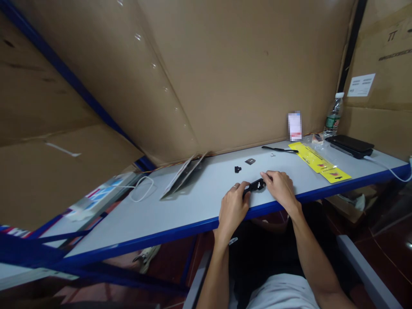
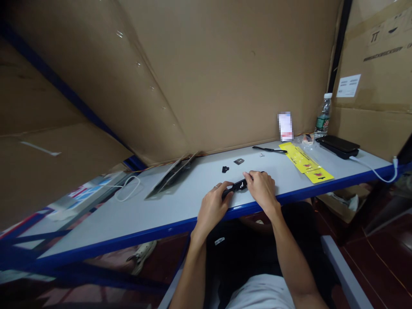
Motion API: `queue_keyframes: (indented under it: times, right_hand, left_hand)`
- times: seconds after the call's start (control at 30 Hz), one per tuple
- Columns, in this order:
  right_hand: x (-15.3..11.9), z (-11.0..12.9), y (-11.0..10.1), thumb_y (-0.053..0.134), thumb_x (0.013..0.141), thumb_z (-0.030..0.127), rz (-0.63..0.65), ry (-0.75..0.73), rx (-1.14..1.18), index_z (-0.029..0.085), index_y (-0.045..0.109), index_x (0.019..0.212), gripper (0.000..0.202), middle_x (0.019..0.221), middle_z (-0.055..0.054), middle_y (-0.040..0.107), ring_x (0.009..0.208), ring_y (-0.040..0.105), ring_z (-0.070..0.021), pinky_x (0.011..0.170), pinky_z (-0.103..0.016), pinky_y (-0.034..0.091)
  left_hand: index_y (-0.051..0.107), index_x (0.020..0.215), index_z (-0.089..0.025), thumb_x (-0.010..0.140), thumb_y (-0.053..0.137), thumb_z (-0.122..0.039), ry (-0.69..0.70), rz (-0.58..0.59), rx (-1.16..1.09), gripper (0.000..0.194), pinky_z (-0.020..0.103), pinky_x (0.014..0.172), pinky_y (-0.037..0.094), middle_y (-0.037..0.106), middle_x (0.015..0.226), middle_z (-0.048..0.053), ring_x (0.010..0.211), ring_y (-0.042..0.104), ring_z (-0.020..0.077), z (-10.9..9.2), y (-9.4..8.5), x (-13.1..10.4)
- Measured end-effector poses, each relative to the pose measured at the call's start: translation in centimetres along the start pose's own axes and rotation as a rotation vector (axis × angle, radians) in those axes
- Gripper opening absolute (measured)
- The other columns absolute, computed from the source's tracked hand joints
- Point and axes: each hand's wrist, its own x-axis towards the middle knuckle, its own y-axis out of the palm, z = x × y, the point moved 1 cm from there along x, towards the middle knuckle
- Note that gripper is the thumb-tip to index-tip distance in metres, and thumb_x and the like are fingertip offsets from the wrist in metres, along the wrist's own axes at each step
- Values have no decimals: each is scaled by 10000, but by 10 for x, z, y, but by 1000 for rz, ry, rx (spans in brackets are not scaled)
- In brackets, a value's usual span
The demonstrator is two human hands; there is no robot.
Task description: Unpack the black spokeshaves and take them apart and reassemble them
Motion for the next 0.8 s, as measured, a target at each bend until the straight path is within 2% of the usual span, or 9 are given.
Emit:
queue_keyframes:
  times: [0.17, 0.5, 0.6, 0.7, 0.8]
  right_hand:
    - [2, -4, 4, 468, 1046, 468, 51, -157, 204, 243, 798, 895, 427, 761, -50, 759, 796, 691, -215, 680, -265, 396]
    - [4, -4, 6, 512, 1020, 443, 47, -163, 250, 219, 708, 715, 426, 697, -41, 724, 702, 652, -185, 675, -264, 371]
    - [4, -5, 4, 522, 1009, 437, 1, -129, 271, 223, 706, 745, 386, 698, -31, 715, 687, 636, -181, 674, -267, 375]
    - [5, -6, 4, 514, 1000, 413, -37, -133, 392, 224, 709, 813, 330, 773, -21, 734, 642, 620, -160, 666, -262, 405]
    - [6, -6, 5, 486, 998, 411, 45, -140, 547, 218, 698, 840, 328, 785, -8, 736, 520, 573, -126, 620, -257, 436]
  left_hand:
    - [632, 1234, -228, 992, 507, -171, 3, -7, -5, 279, 335, 821, 483, 702, 1082, 80, 1008, 695, 266, 2, 1, 0]
    - [644, 1238, -248, 988, 515, -170, 23, 7, -21, 292, 339, 837, 487, 703, 1083, 72, 1030, 693, 265, 0, -1, -1]
    - [642, 1241, -248, 986, 522, -176, 25, 7, -20, 291, 339, 822, 487, 705, 1074, 71, 1019, 692, 269, 0, -1, -1]
    - [639, 1245, -250, 988, 519, -179, 24, 10, -22, 292, 339, 822, 484, 704, 1078, 69, 1016, 692, 269, 0, 0, -1]
    - [637, 1249, -250, 993, 507, -183, 22, 15, -20, 296, 339, 828, 483, 703, 1090, 71, 1022, 692, 269, 1, -1, -2]
